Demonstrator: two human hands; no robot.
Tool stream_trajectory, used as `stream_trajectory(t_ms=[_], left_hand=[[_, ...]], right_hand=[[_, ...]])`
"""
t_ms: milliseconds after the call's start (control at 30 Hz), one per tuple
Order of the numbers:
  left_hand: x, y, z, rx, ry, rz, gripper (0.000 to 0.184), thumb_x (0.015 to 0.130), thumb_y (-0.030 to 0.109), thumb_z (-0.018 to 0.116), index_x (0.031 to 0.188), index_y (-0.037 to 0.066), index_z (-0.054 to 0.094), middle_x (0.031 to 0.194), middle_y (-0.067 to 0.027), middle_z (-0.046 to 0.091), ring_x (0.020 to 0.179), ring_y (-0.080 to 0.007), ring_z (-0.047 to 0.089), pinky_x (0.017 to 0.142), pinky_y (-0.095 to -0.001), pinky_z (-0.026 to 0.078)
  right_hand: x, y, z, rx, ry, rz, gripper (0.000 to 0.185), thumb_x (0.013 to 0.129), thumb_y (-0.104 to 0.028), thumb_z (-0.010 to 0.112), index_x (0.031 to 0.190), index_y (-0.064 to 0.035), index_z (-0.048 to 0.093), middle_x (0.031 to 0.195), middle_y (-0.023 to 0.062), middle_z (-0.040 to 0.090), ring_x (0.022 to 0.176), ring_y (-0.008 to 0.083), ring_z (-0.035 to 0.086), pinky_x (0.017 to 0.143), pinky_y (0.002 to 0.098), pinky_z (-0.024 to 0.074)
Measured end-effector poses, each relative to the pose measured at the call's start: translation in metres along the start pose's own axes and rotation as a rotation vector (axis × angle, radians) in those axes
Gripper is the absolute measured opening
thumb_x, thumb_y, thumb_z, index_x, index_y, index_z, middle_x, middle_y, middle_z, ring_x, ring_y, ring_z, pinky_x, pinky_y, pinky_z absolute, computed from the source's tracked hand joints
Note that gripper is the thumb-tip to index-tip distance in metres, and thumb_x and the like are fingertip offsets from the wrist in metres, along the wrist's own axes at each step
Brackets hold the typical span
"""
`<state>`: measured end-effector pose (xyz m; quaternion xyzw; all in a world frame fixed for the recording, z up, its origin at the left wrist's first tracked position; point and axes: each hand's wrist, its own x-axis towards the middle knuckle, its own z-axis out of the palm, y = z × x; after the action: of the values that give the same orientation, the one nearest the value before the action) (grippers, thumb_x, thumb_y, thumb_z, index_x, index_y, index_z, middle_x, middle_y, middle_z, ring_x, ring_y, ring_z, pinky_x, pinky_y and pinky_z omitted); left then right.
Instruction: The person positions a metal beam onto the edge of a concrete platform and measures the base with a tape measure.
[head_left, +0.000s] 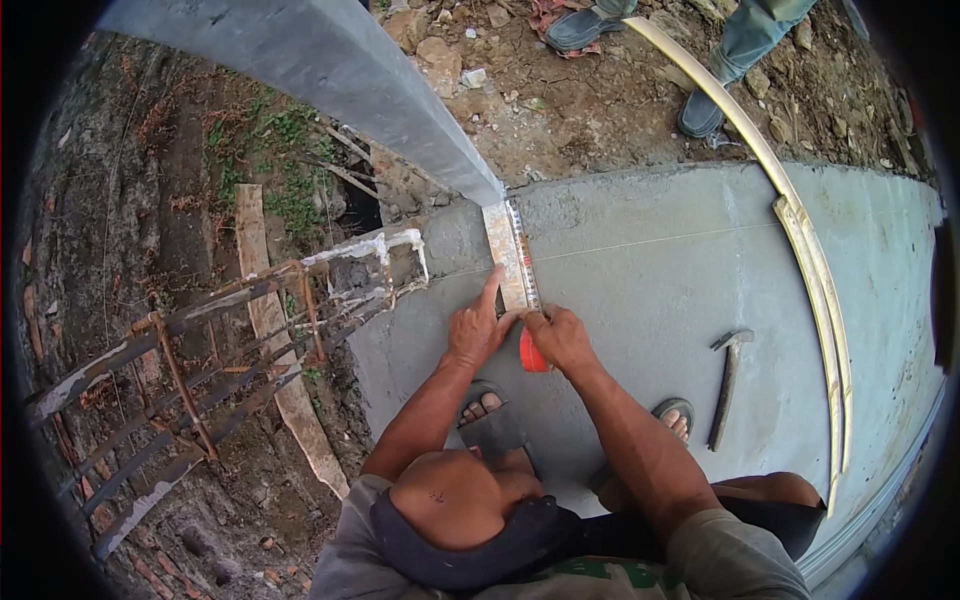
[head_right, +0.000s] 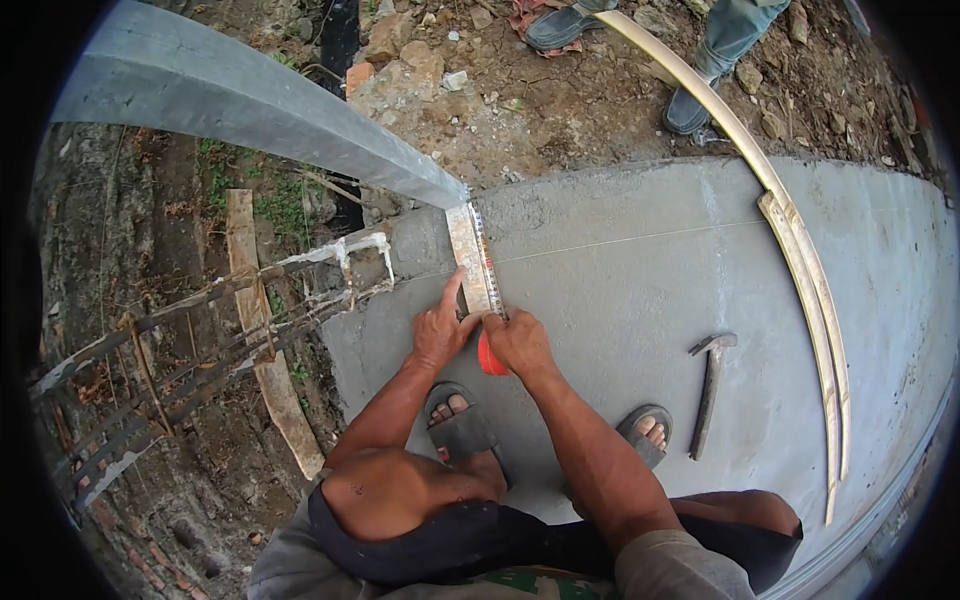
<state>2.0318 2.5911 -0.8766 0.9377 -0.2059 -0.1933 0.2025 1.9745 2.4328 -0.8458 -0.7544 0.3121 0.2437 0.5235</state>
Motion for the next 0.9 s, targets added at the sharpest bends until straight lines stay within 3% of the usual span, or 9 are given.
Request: stream_trajectory(t_ms=[233, 433, 533, 800, 900], left_hand=[[-0.002, 0.001, 0.006, 0.036, 0.020, -0.048, 0.094, 0.077, 0.040, 0.073, 0.150, 0.015, 0.018, 0.088, -0.0152, 0.069, 0.074, -0.0343, 0.067, 0.061, -0.0445, 0.053], [-0.002, -0.003, 0.006, 0.039, 0.137, 0.177, 0.081, 0.077, 0.033, 0.073, 0.147, 0.025, 0.032, 0.083, -0.0070, 0.067, 0.071, -0.0292, 0.066, 0.059, -0.0420, 0.052], [0.000, -0.004, 0.009, 0.030, 0.184, 0.152, 0.077, 0.077, 0.033, 0.073, 0.145, 0.029, 0.037, 0.080, -0.0055, 0.065, 0.069, -0.0280, 0.065, 0.057, -0.0410, 0.052], [0.004, -0.005, 0.006, 0.027, 0.196, 0.176, 0.073, 0.078, 0.036, 0.072, 0.143, 0.026, 0.041, 0.079, -0.0063, 0.066, 0.067, -0.0287, 0.066, 0.057, -0.0404, 0.052], [0.007, -0.002, 0.003, -0.021, 0.219, 0.168, 0.071, 0.078, 0.040, 0.072, 0.141, 0.024, 0.042, 0.082, -0.0088, 0.068, 0.069, -0.0313, 0.066, 0.058, -0.0423, 0.052]], right_hand=[[0.004, 0.008, 0.008, -0.015, 0.018, -0.058, 0.043, 0.086, -0.039, 0.053, 0.092, 0.0019, 0.064, 0.091, 0.0306, 0.064, 0.092, 0.0463, 0.061, 0.082, 0.0492, 0.0480], [0.004, 0.010, 0.009, -0.054, 0.035, -0.054, 0.044, 0.085, -0.040, 0.053, 0.091, 0.0022, 0.065, 0.091, 0.0311, 0.063, 0.091, 0.0463, 0.061, 0.081, 0.0491, 0.0481], [0.001, 0.004, 0.006, -0.048, 0.047, -0.046, 0.044, 0.086, -0.040, 0.053, 0.090, 0.0022, 0.064, 0.090, 0.0315, 0.063, 0.091, 0.0463, 0.061, 0.081, 0.0493, 0.0481], [-0.004, -0.007, 0.000, -0.027, 0.038, 0.022, 0.042, 0.086, -0.038, 0.053, 0.090, 0.0019, 0.064, 0.089, 0.0305, 0.064, 0.091, 0.0456, 0.062, 0.080, 0.0481, 0.0485], [-0.010, -0.013, -0.005, -0.093, 0.021, -0.044, 0.044, 0.087, -0.040, 0.053, 0.091, 0.0017, 0.064, 0.090, 0.0301, 0.064, 0.092, 0.0454, 0.061, 0.081, 0.0479, 0.0484]])
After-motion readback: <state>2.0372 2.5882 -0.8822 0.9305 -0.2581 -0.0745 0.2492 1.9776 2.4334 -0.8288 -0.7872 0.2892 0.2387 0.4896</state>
